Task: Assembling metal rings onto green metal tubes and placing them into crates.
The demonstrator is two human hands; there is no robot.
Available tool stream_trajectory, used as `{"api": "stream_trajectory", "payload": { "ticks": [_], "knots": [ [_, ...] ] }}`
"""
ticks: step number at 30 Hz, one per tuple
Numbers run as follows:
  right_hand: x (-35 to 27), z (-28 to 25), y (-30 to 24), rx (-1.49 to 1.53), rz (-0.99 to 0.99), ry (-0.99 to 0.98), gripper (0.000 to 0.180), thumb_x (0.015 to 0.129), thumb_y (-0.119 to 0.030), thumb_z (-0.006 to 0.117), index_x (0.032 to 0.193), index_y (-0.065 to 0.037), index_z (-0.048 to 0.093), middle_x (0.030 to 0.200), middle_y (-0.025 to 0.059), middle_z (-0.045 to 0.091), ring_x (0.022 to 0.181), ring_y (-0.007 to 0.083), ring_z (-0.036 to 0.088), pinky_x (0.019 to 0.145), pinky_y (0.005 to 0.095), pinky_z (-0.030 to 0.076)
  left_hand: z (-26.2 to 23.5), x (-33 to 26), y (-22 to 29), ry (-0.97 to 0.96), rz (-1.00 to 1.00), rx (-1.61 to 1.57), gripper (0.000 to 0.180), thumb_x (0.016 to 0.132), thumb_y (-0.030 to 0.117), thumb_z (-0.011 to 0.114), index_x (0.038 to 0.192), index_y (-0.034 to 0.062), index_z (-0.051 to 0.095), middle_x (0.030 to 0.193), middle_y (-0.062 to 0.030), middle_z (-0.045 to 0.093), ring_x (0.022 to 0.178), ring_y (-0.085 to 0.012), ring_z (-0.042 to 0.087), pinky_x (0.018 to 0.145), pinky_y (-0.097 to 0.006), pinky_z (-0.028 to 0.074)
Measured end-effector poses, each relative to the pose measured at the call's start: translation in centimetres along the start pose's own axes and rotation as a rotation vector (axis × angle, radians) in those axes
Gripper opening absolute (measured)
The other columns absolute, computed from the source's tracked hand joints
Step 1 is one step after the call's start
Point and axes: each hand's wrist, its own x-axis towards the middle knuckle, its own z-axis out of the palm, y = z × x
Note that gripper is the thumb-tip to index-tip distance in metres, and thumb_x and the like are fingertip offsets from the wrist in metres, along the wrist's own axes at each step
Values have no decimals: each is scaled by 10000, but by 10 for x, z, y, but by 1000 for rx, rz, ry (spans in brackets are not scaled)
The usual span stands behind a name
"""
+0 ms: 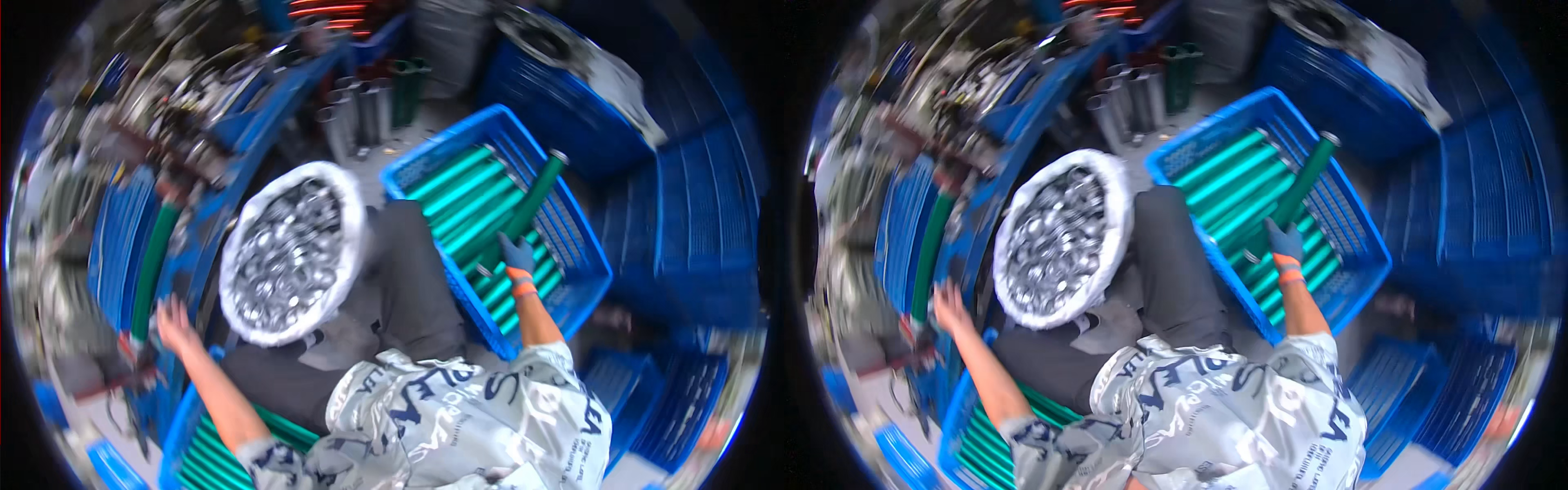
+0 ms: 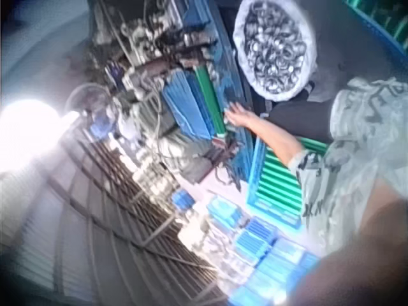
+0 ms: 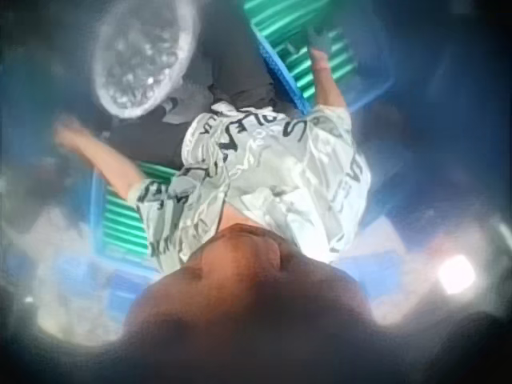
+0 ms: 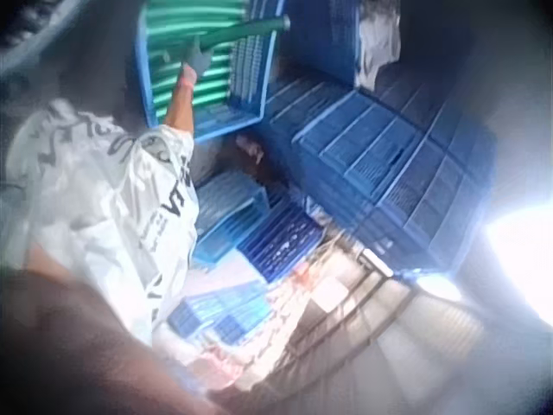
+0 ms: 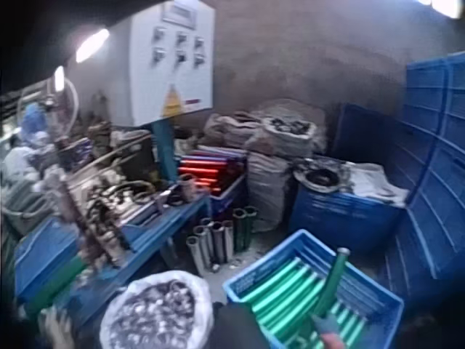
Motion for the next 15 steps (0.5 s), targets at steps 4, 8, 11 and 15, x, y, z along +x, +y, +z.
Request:
{"api": "stream_trajectory", "payload": {
  "ticks": [4, 8, 11, 15],
  "knots": [
    [48, 40, 70, 189, 229, -40, 847, 903, -647, 904, 1212, 134, 796, 1064, 247, 848, 898, 316, 835, 834, 453, 654, -60, -79, -1, 269, 114, 243, 489, 1101, 194, 763, 1523, -25, 652, 1461, -225, 750, 1317, -373, 773, 1063, -483, 639],
    [43, 91, 62, 164, 336, -118, 941, 872, -754, 861, 1111, 155, 816, 972, 255, 841, 864, 358, 839, 840, 454, 648, -147, -151, 24, 500, 158, 557, 423, 1089, 212, 774, 1420, -50, 734, 1311, -243, 801, 1164, -367, 825, 910, -421, 705],
    [24, 95, 75, 54, 402, -35, 1010, 867, -815, 814, 1112, 165, 820, 1057, 313, 839, 1023, 433, 832, 953, 506, 626, -189, -234, 33, 629, 216, 928, 401, 1077, 310, 776, 1308, -16, 813, 1114, -207, 855, 905, -321, 807, 739, -458, 636],
    [21, 101, 134, 35, 339, -164, 951, 922, -814, 780, 1126, 113, 824, 1050, 288, 844, 980, 417, 837, 913, 518, 647, -218, -324, 20, 470, 302, 1514, 659, 1066, 553, 756, 1358, -37, 782, 1211, -292, 828, 1026, -451, 790, 917, -563, 634]
  ]
}}
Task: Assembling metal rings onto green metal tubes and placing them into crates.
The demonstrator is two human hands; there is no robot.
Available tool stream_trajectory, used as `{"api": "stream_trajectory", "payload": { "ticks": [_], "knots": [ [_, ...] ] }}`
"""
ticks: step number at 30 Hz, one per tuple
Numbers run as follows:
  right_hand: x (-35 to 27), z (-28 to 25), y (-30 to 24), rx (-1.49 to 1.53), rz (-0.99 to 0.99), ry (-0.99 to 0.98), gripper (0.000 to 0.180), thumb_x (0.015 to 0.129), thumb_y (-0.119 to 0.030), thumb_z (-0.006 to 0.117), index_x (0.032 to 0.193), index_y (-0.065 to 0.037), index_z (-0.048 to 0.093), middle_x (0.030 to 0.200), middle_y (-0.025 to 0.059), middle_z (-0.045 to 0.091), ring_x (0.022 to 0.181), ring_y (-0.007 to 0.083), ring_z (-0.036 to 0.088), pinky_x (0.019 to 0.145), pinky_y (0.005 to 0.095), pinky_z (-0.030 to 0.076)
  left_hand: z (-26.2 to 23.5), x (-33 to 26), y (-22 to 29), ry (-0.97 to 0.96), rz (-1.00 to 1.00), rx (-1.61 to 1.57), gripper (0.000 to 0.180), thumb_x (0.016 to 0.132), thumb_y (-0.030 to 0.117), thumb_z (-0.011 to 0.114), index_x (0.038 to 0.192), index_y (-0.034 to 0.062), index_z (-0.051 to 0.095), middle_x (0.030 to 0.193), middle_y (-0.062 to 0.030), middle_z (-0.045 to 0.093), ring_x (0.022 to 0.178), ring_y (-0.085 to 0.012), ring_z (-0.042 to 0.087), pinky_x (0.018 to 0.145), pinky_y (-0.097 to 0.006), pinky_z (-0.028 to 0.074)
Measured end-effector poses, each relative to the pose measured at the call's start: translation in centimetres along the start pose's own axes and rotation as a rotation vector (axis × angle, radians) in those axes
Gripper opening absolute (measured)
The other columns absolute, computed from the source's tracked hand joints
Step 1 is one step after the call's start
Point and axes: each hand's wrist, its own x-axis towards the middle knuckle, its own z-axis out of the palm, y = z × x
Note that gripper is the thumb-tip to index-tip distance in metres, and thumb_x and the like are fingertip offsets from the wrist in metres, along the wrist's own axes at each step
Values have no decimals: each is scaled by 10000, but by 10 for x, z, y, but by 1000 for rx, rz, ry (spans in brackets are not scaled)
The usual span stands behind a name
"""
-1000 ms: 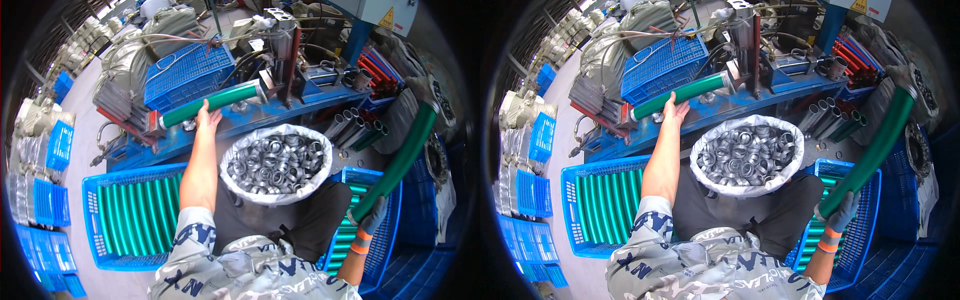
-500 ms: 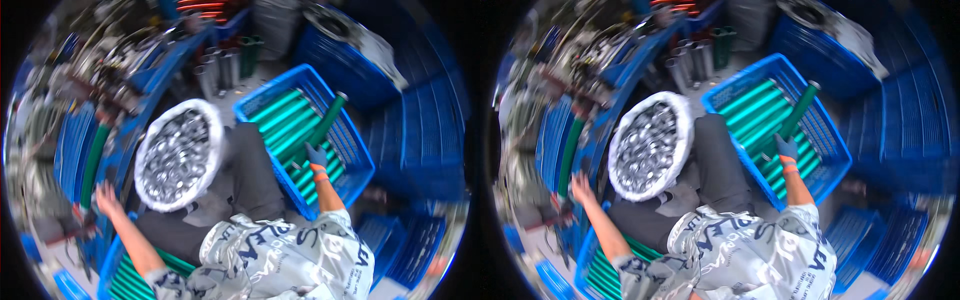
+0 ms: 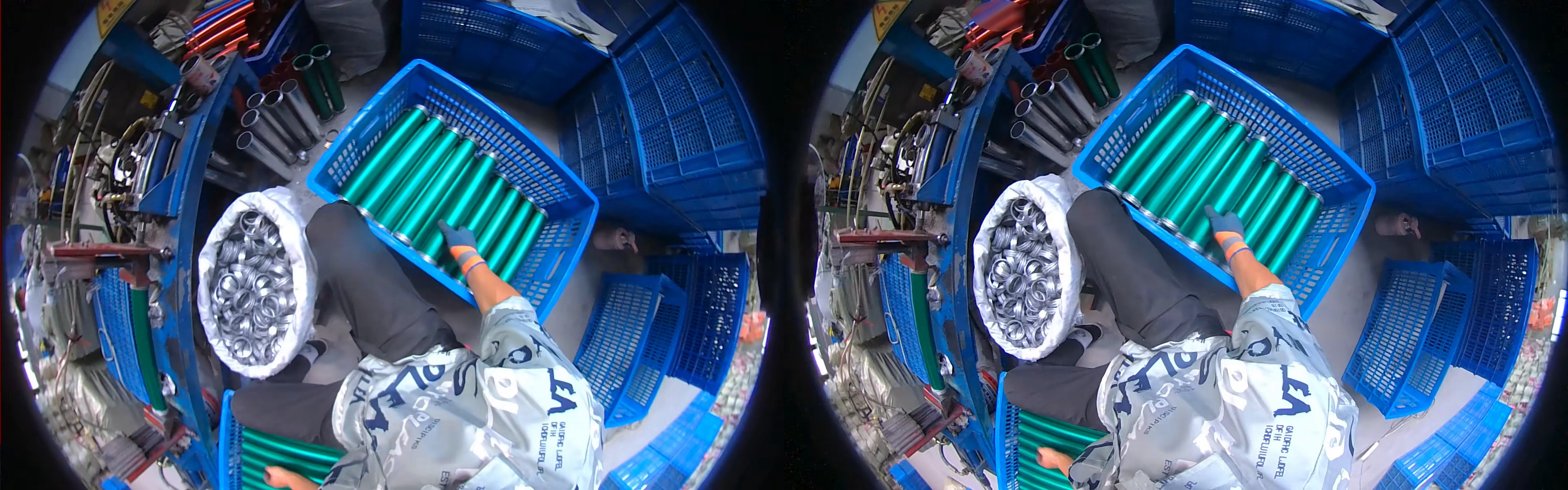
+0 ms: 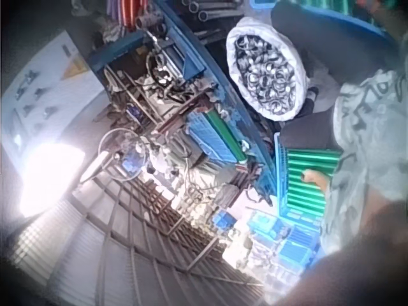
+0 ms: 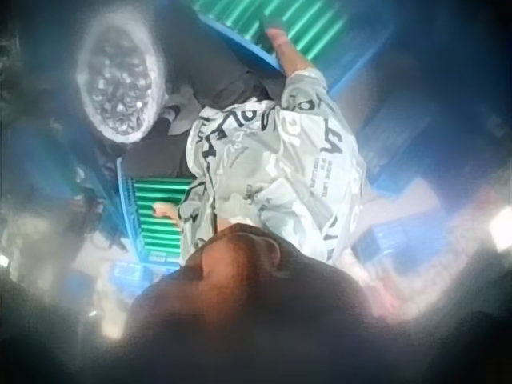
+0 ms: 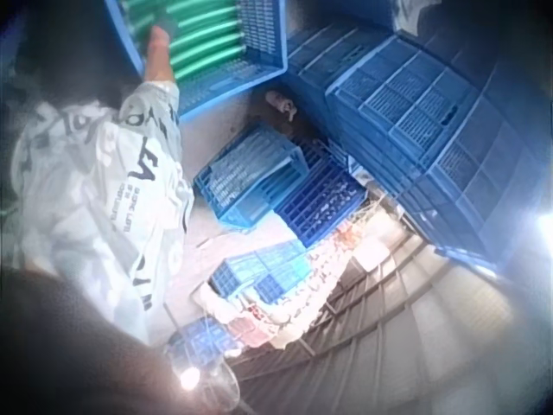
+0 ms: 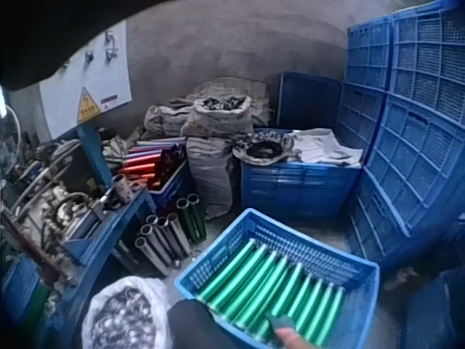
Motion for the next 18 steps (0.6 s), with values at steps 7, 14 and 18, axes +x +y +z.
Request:
{"api": "stream_trajectory", "payload": {
  "ticks": [7, 14, 18],
  "knots": [
    [5, -30, -9, -205, -134, -381, 796, 1017, -735, 739, 1033, 53, 848, 982, 230, 854, 820, 342, 837, 783, 487, 652, 24, -90, -29, -426, -343, 358, 914, 1024, 761, 694, 1393, -74, 745, 1322, -351, 777, 1143, -539, 744, 1033, -612, 598],
    [-82, -35, -236, -26, -637, -6, 649, 1019, -581, 769, 1385, -46, 813, 1287, 206, 843, 1187, 371, 809, 1067, 456, 615, 35, -100, -72, -329, -155, 547, 990, 1026, 788, 655, 1497, -83, 666, 1457, -390, 670, 1358, -557, 628, 1235, -623, 461],
    [-139, -15, -303, 370, -809, -170, 525, 1111, -372, 772, 1470, 11, 750, 1342, 165, 832, 1178, 205, 786, 1048, 352, 607, 78, -95, -65, -317, 75, 225, 722, 1117, 503, 684, 1534, -84, 635, 1425, -356, 699, 1366, -525, 637, 1200, -583, 494]
  ]
}}
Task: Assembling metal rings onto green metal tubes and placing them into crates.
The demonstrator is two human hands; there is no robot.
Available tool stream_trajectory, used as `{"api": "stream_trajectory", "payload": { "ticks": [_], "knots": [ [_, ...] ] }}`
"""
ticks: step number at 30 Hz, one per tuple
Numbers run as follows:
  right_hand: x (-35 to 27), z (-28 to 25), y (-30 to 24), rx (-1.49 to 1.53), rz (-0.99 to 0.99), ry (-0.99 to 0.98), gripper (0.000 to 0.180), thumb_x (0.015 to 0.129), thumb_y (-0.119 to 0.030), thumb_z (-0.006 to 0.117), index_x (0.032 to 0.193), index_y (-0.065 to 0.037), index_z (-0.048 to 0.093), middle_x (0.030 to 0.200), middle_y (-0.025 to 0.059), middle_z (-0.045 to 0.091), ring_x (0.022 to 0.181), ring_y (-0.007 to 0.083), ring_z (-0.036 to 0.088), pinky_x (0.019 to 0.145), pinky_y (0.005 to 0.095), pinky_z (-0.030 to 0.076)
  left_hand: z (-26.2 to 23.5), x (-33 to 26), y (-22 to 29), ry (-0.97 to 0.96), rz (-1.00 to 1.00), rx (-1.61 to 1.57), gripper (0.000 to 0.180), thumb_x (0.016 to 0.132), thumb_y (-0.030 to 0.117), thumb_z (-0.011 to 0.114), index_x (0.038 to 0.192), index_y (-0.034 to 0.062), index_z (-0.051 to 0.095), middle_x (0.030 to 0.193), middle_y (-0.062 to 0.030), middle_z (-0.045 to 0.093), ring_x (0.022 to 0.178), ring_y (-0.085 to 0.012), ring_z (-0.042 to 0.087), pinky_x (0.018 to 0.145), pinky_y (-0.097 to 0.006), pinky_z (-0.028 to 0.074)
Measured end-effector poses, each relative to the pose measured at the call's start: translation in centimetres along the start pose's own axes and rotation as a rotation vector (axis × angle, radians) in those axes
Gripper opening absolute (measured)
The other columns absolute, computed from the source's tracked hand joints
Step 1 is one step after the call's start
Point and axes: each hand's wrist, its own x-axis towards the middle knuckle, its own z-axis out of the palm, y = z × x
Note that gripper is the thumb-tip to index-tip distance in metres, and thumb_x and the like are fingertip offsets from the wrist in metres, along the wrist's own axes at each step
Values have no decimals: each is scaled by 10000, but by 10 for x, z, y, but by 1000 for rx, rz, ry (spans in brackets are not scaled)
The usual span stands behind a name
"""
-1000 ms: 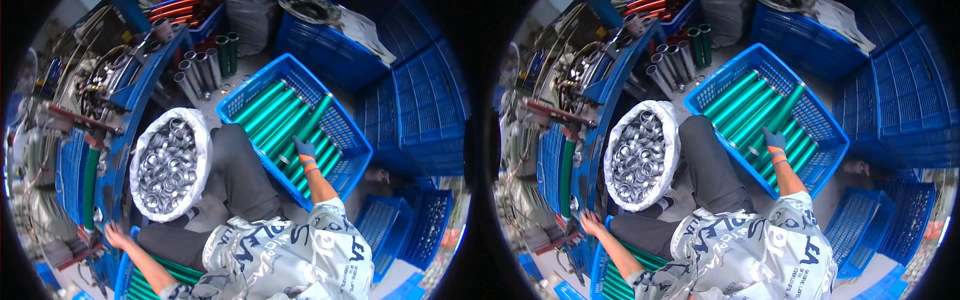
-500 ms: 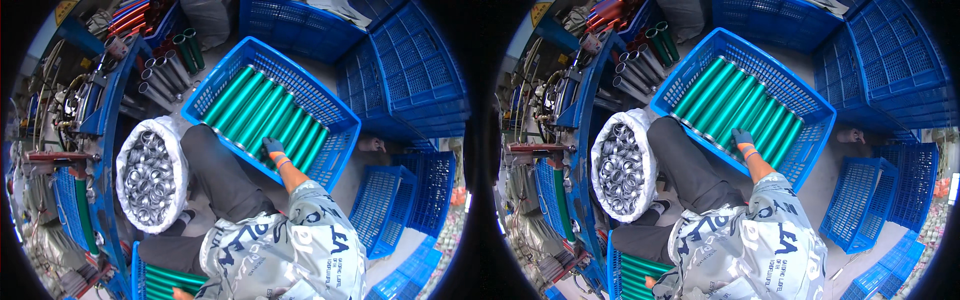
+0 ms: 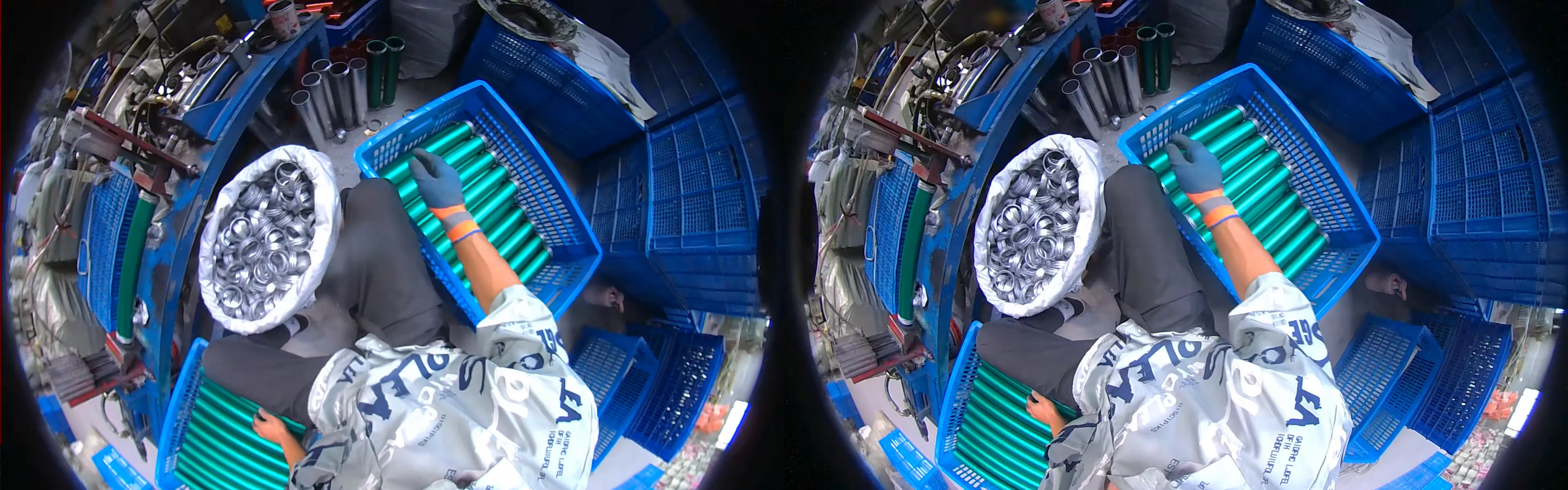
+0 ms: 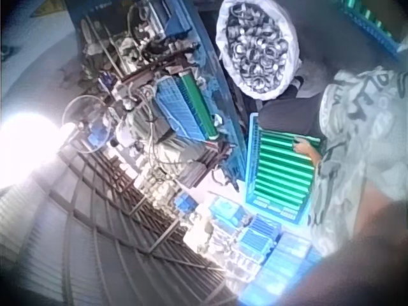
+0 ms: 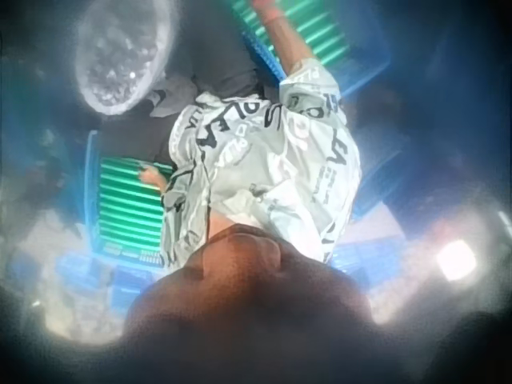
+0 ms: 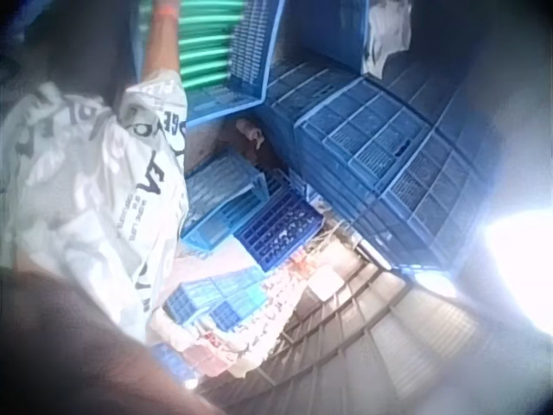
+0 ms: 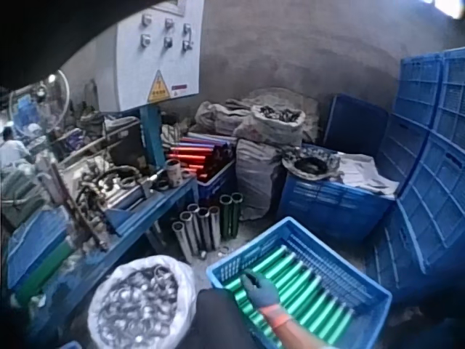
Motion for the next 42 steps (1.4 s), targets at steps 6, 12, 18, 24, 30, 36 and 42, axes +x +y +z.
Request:
{"api": "stream_trajectory", "payload": {
  "ticks": [6, 12, 18, 24, 30, 36, 42],
  "knots": [
    [30, -46, 130, -441, 137, 223, 627, 1043, -428, 751, 1534, -41, 708, 1515, 258, 725, 1367, 422, 716, 1180, 502, 556, 4, -7, 20, -141, -229, -74, 726, 1080, 443, 741, 1564, -80, 604, 1444, -335, 729, 1340, -533, 686, 1132, -572, 548],
    [56, -178, 266, -931, 238, 253, 755, 1031, -385, 680, 1701, -77, 521, 1698, 254, 562, 1487, 465, 621, 1249, 542, 513, -30, 19, 54, -464, -347, -180, 591, 997, 409, 785, 1229, -135, 767, 1128, -187, 847, 980, -292, 724, 893, -518, 590],
    [123, -225, 343, -885, 260, 149, 728, 1056, -356, 617, 1728, -122, 466, 1671, 262, 586, 1513, 465, 602, 1234, 576, 516, -43, -6, 69, -144, -408, -404, 516, 948, 401, 826, 850, -94, 720, 851, -96, 712, 796, -241, 620, 789, -470, 558],
    [166, -255, 386, -749, 414, 21, 663, 1090, -487, 551, 1694, -214, 558, 1545, 263, 717, 1445, 454, 677, 1221, 539, 513, -57, -13, 82, -17, -452, -247, 824, 929, 449, 842, 1382, -196, 600, 1206, -255, 779, 1047, -358, 741, 986, -509, 602],
    [176, -244, 392, -201, 519, 95, 633, 1018, -442, 828, 1507, -46, 754, 1483, 198, 781, 1381, 343, 747, 1167, 409, 551, -79, -6, 70, 76, -368, -221, 852, 901, 475, 907, 1342, -208, 651, 1269, -296, 787, 1110, -384, 748, 1065, -508, 575],
    [168, -258, 399, -527, 325, -87, 688, 1074, -419, 735, 1624, -17, 645, 1562, 209, 735, 1462, 297, 700, 1240, 413, 500, -62, 8, 83, 81, -364, -251, 834, 914, 477, 913, 1337, -192, 649, 1241, -280, 786, 1066, -366, 743, 1027, -498, 588],
    [223, -179, 345, -528, 172, -41, 696, 1061, -392, 608, 1682, -81, 561, 1612, 271, 661, 1473, 456, 651, 1244, 520, 495, -94, 7, 85, 100, -395, -242, 939, 901, 524, 890, 1457, -178, 609, 1316, -295, 771, 1150, -389, 741, 1107, -499, 556]
  ]
}}
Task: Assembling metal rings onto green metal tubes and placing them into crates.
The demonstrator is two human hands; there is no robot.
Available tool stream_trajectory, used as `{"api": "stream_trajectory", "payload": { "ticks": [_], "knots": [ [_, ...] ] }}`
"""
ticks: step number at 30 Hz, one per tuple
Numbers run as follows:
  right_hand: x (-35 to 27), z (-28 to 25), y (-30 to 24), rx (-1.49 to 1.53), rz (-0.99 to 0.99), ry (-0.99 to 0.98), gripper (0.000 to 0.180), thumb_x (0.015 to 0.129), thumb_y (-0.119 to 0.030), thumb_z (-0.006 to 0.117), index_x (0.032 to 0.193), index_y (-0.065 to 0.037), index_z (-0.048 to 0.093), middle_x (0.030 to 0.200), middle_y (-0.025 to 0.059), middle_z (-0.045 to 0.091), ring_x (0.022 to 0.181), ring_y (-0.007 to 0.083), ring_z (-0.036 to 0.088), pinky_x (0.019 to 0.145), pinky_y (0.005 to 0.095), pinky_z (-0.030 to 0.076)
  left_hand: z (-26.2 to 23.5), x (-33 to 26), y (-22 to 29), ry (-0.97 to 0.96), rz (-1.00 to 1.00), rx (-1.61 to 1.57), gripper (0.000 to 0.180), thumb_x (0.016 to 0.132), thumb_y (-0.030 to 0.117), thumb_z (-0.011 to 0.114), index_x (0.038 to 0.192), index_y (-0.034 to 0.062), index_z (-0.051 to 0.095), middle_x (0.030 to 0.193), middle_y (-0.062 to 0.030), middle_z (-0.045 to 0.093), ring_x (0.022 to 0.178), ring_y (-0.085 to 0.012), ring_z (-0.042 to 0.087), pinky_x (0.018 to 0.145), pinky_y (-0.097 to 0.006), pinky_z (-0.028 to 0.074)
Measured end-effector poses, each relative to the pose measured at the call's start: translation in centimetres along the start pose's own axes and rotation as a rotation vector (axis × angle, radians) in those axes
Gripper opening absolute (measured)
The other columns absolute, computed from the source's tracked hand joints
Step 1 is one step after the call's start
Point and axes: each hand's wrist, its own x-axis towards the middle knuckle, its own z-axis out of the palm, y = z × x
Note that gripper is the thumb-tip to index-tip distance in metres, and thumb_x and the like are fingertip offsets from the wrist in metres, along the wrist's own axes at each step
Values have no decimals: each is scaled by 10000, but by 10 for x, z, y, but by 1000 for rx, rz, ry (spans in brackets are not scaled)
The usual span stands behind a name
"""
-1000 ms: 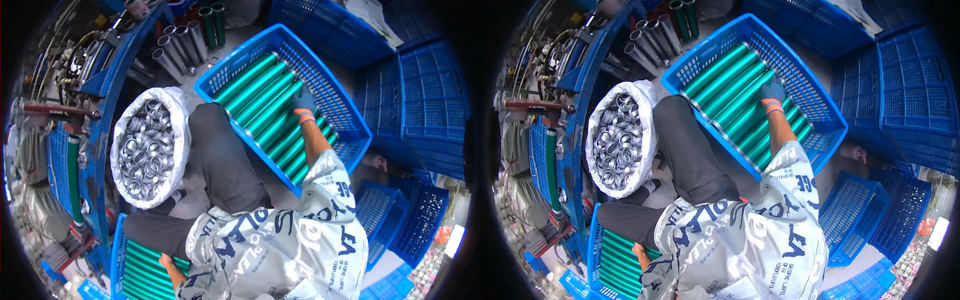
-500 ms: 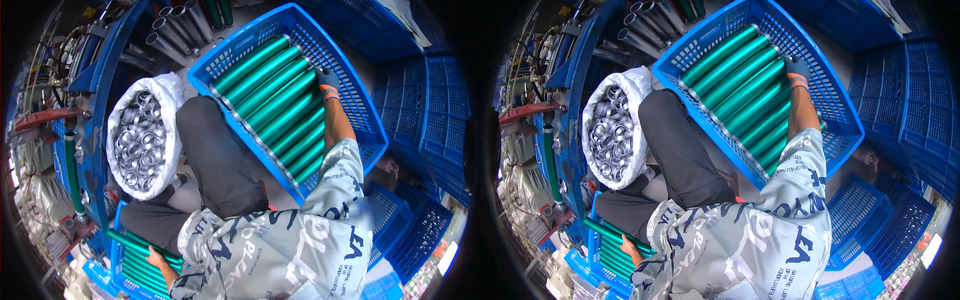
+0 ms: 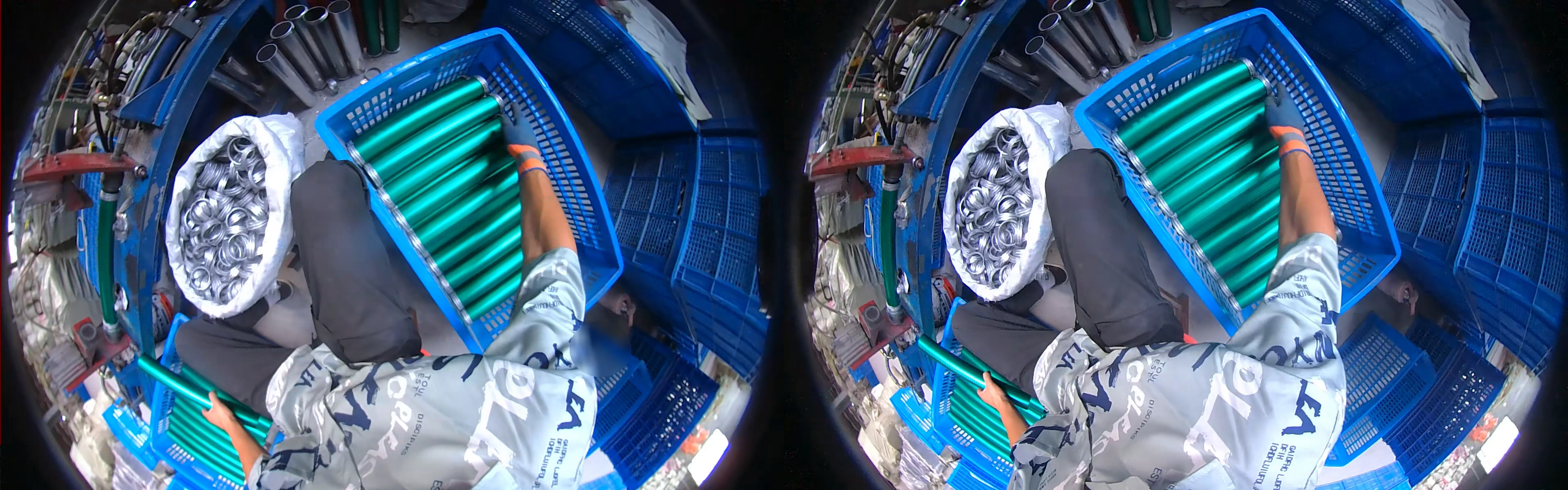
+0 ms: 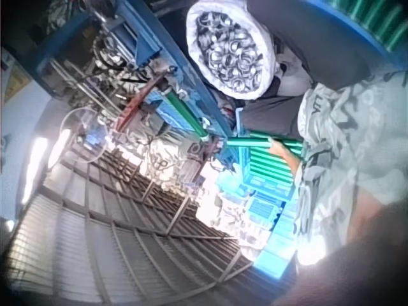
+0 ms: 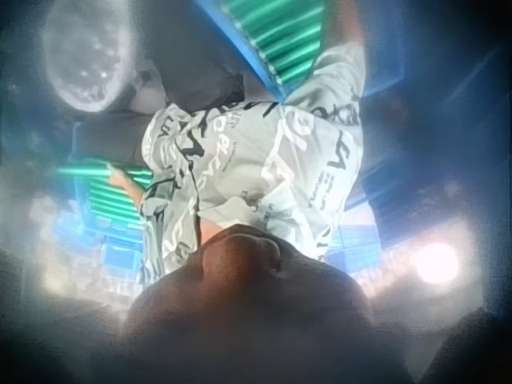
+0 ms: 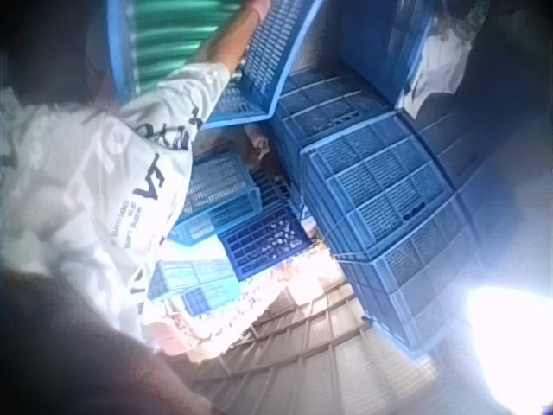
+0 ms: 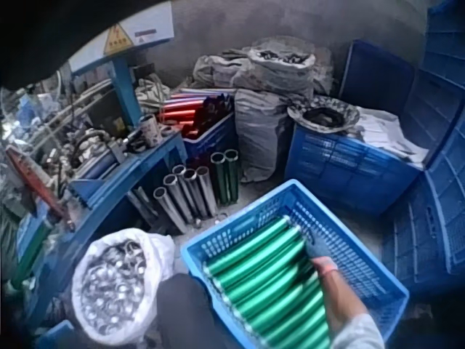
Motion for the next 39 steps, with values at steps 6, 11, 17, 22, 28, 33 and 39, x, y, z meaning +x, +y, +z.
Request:
{"api": "stream_trajectory", "payload": {
  "ticks": [6, 11, 17, 22, 28, 33, 39],
  "knots": [
    [65, 21, -5, -34, 8, -8, 622, 1038, -383, 610, 1600, -122, 660, 1489, 259, 747, 1399, 453, 702, 1195, 547, 527, 8, 9, -7, 36, 101, 28, 982, 903, 536, 888, 1522, -165, 588, 1356, -311, 769, 1228, -421, 739, 1145, -491, 541],
    [41, 52, -49, -230, 82, 9, 558, 1043, -417, 591, 1512, -149, 728, 1340, 254, 802, 1282, 471, 753, 1064, 563, 599, -21, 9, -24, 107, 60, 141, 1024, 915, 538, 889, 1559, -183, 550, 1403, -331, 752, 1275, -431, 729, 1185, -492, 524],
    [-33, 77, -108, -437, -430, 263, 897, 1070, -686, 607, 1735, -100, 469, 1782, 228, 483, 1661, 470, 415, 1321, 725, 291, 0, 17, -10, 93, 79, 116, 1041, 915, 540, 896, 1576, -181, 538, 1441, -330, 731, 1305, -428, 710, 1195, -496, 516],
    [-158, 135, -163, -452, -608, 3, 1043, 1024, -751, 628, 1780, -65, 409, 1852, 243, 363, 1725, 509, 271, 1377, 717, 180, -3, 18, 17, -44, -15, -118, 975, 958, 486, 888, 1601, -155, 534, 1392, -287, 750, 1135, -349, 772, 1037, -451, 615],
    [-141, 100, -215, -278, -455, -64, 942, 1031, -582, 747, 1724, -4, 474, 1755, 307, 489, 1646, 477, 438, 1354, 593, 327, 2, 54, 64, -92, 123, -805, 468, 1012, 232, 905, 1340, -9, 674, 1043, -111, 781, 839, -203, 744, 741, -355, 595],
    [-183, 64, -411, 288, -639, 73, 669, 1067, -372, 787, 1586, 20, 632, 1548, 308, 687, 1479, 459, 637, 1252, 483, 489, -49, 62, 123, -250, 383, -937, 405, 1046, 118, 849, 1383, 9, 653, 1145, -91, 742, 966, -191, 736, 878, -346, 592],
    [-373, 151, -573, 305, -1043, -745, 495, 1064, -324, 799, 1519, -133, 756, 1287, 191, 810, 1109, 377, 791, 1018, 463, 617, -87, 43, 180, -334, 620, -768, 641, 926, 93, 867, 1500, 4, 596, 1269, -68, 714, 1064, -184, 703, 994, -364, 578]
  ]
}}
